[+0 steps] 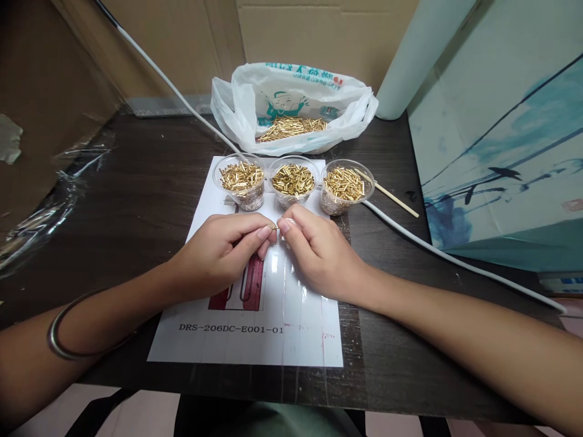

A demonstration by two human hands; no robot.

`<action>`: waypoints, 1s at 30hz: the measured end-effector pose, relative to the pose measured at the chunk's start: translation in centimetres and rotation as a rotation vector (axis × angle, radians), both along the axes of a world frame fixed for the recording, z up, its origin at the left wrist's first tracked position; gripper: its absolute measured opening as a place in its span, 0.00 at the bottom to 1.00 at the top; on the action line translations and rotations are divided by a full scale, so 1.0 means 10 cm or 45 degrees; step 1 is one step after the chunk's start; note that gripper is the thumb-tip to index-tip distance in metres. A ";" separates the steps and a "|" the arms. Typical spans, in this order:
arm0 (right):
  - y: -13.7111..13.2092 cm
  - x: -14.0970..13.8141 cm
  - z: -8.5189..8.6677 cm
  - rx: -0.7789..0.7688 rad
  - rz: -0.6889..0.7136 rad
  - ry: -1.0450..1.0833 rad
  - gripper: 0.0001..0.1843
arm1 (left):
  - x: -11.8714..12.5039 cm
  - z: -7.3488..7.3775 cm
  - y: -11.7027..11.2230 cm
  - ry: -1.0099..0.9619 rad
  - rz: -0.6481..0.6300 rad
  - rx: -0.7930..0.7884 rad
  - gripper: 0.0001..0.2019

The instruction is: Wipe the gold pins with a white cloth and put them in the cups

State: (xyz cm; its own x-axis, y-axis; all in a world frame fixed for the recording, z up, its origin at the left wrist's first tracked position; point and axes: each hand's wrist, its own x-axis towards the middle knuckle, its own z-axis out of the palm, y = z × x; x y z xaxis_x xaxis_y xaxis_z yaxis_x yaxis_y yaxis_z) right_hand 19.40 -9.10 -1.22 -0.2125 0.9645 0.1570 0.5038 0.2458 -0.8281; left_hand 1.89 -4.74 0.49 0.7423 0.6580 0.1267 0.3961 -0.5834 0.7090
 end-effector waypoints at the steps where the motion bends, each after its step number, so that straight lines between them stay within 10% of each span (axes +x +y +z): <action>1: 0.00 0.00 0.00 0.003 0.008 0.005 0.14 | 0.00 0.00 0.00 0.001 -0.002 0.001 0.12; 30: 0.00 -0.04 0.04 0.061 -0.030 -0.164 0.15 | 0.00 0.00 -0.03 0.141 0.072 0.020 0.12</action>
State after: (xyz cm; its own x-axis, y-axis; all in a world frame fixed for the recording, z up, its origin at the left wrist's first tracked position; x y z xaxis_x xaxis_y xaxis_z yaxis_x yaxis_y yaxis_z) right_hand 19.03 -9.08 -0.86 -0.2112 0.9615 0.1758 0.6113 0.2703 -0.7438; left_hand 1.84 -5.04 0.46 0.7142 0.6977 0.0563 0.5040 -0.5684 0.6502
